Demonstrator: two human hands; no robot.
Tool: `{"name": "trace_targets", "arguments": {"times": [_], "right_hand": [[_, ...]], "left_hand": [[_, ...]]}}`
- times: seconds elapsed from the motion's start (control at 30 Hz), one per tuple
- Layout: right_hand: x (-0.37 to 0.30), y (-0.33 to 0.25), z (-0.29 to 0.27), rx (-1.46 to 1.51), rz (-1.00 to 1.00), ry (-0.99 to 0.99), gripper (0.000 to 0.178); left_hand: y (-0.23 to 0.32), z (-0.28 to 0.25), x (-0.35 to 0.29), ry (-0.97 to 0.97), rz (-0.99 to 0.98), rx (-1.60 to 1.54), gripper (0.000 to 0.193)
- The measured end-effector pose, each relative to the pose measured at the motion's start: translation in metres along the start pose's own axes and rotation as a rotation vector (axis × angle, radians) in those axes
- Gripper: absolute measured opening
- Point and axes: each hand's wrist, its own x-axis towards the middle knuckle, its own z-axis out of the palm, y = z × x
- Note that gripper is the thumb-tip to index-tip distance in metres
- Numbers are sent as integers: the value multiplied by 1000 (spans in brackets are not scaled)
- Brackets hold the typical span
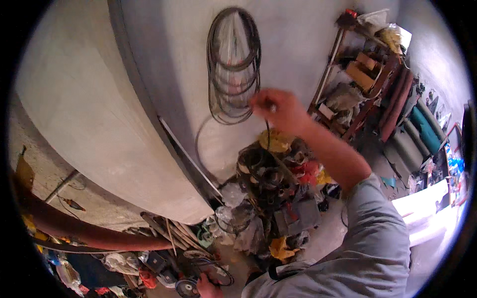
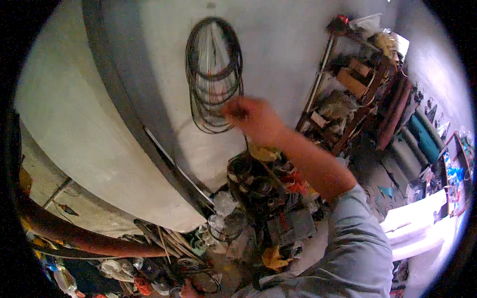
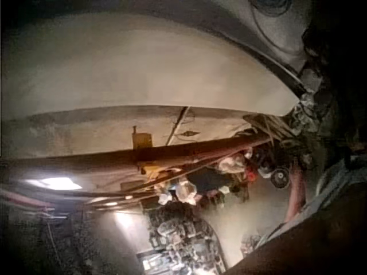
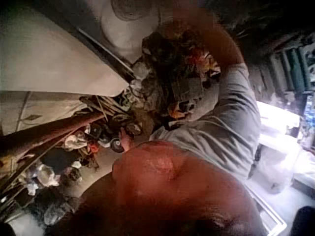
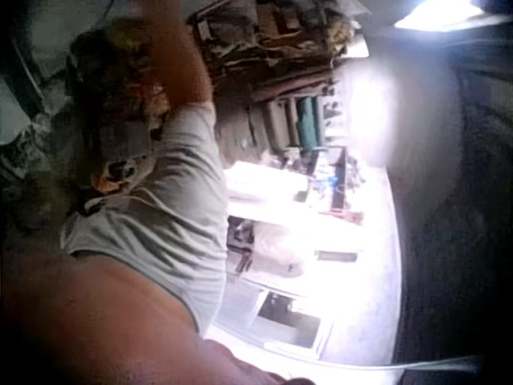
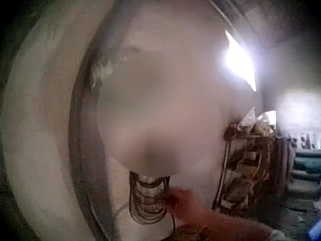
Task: The person wipes a metal component attached to a motor with a dark cloth. They then pick up a black rubber ring, inspect it, and walk to a storage area to place it among other similar rings.
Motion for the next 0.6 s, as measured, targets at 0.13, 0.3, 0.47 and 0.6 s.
{"name": "trace_targets", "arguments": {"times": [0.13,0.3,0.47,0.6], "right_hand": [[123,-28,-81,-89,-240,266,25],[211,-31,-118,-288,-161,357,23],[250,-1,-76,-356,31,343,20],[241,18,-82,-450,20,451,23]], "left_hand": [[223,-72,1,78,-632,-1086,55],[39,-9,21,73,167,-45,49],[207,-78,-25,71,-523,-1117,43],[211,-75,-28,112,-541,-1209,27]]}}
